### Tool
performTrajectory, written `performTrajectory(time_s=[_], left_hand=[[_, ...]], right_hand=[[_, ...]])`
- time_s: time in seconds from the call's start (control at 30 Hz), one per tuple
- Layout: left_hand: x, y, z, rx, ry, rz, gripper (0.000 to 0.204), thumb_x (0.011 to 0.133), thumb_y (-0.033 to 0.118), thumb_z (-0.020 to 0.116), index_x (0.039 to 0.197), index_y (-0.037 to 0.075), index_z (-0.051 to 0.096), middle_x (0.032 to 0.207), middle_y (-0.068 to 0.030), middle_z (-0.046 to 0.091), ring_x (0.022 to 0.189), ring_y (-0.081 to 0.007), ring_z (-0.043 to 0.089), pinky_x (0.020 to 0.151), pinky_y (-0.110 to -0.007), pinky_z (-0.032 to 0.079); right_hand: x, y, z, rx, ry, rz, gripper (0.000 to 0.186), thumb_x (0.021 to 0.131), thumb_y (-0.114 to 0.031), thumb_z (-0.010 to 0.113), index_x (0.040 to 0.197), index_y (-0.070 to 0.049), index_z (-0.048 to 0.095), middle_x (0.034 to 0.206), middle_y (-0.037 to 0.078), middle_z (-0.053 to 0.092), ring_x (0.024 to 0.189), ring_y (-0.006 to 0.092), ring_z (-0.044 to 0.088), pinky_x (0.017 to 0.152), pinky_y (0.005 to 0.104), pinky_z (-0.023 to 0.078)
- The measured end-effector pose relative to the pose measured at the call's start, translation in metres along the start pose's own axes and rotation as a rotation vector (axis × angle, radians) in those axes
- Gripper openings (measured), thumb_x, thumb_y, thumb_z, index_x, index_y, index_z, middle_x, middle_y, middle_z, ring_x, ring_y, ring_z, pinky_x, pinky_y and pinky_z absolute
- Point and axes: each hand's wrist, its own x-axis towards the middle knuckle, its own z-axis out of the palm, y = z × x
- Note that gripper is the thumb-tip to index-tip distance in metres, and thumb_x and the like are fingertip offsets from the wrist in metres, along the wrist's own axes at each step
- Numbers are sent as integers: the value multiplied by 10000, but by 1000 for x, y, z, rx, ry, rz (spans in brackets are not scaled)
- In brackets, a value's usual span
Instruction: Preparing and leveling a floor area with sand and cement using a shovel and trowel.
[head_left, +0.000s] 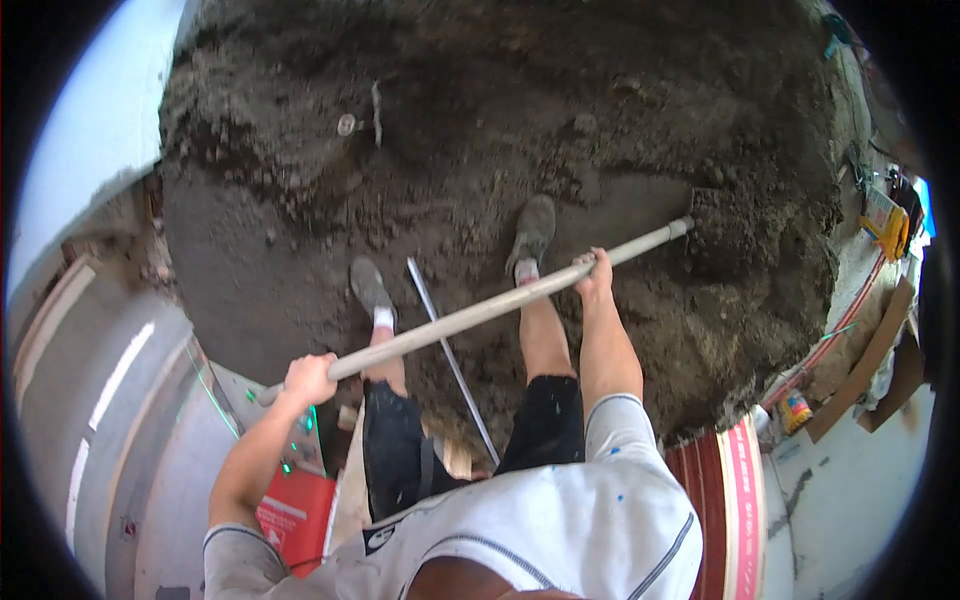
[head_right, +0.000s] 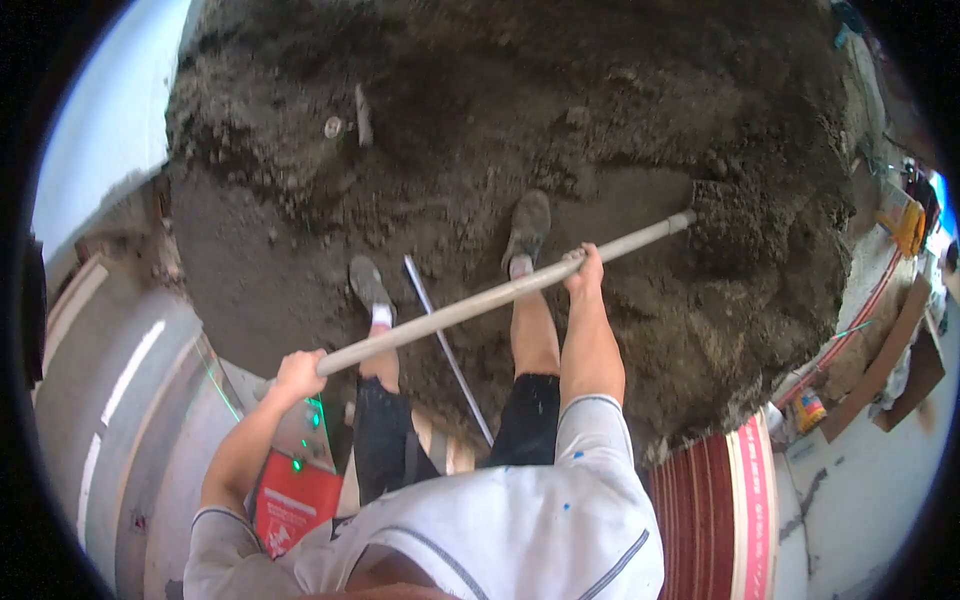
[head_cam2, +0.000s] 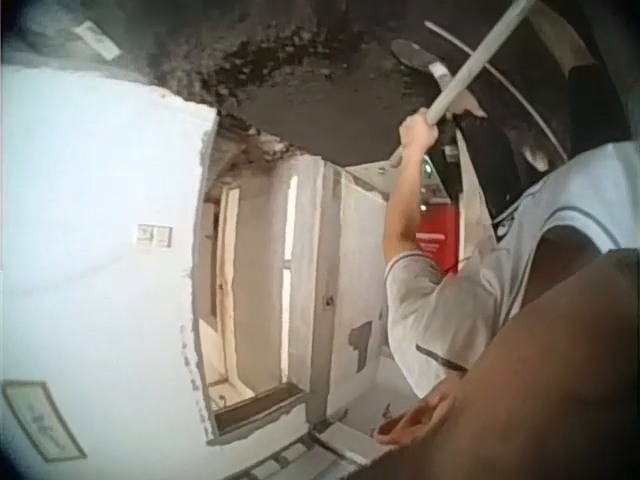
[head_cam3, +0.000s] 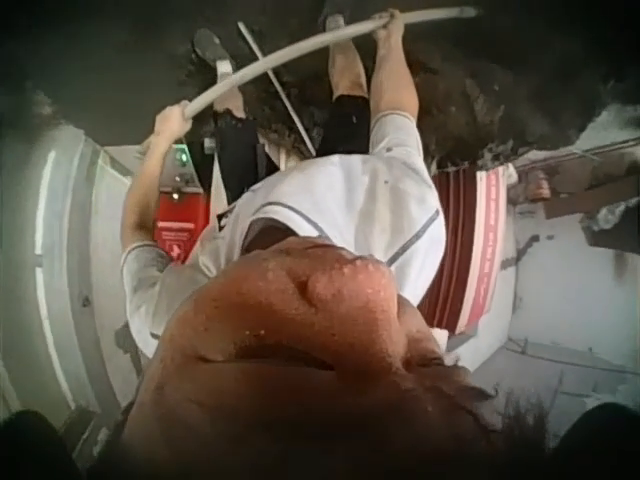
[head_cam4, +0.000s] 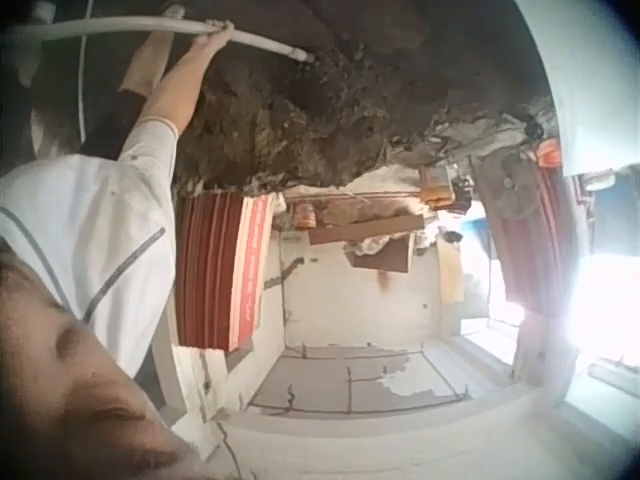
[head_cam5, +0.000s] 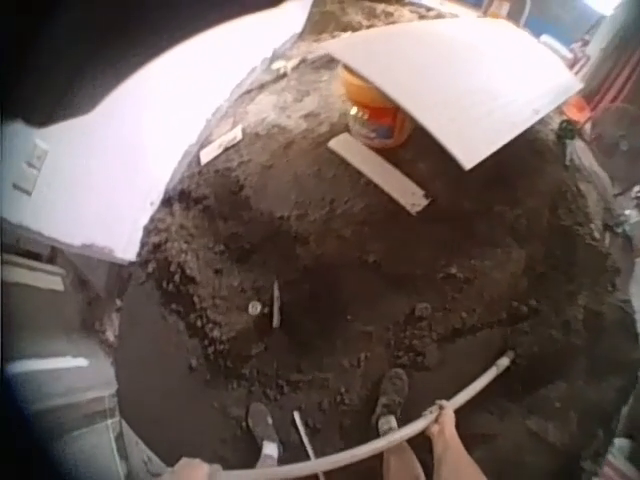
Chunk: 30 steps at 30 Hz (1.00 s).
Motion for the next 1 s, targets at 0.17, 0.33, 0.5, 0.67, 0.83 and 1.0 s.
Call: performTrajectory(time_s=[0.17,0.33,0.5,0.67,0.83,1.0], left_hand=[[-158,-110,103,-199,-64,-97,276,744,185,735,1015,135,711,915,-194,747,908,-409,725,828,-535,573],[-365,-209,165,-318,-63,-172,304,741,225,718,1035,152,737,951,-184,749,937,-376,726,833,-506,576],[-604,-259,215,-494,-36,-305,276,731,217,714,994,144,752,949,-156,755,932,-369,724,831,-494,578],[-710,-344,291,-785,5,-230,340,719,246,787,1038,130,779,904,-138,766,818,-288,746,764,-420,590],[-720,-337,332,-1619,-503,69,343,854,172,765,1162,36,697,788,-16,665,629,-116,619,583,-294,519],[-781,-311,326,-1812,-602,-17,419,868,189,778,1236,30,655,898,-36,685,737,-115,641,650,-304,536]], right_hand=[[-106,148,-16,-225,114,32,259,886,-150,657,712,-142,465,627,32,465,557,212,491,548,381,478],[-255,247,-39,-487,-6,86,132,938,-256,641,951,-151,562,700,39,525,591,249,561,601,412,528],[-436,403,4,-607,-89,78,135,888,-130,668,884,-61,552,727,95,563,645,279,604,610,455,549],[-524,543,48,-835,-57,-64,187,833,-94,709,950,21,620,793,134,613,683,292,632,630,466,536],[-589,601,71,-727,-354,13,185,943,-184,705,949,-54,574,760,97,578,645,280,600,604,453,544],[-731,574,82,-854,-224,-56,179,911,-151,701,935,-58,550,745,98,563,603,259,571,582,428,522]])
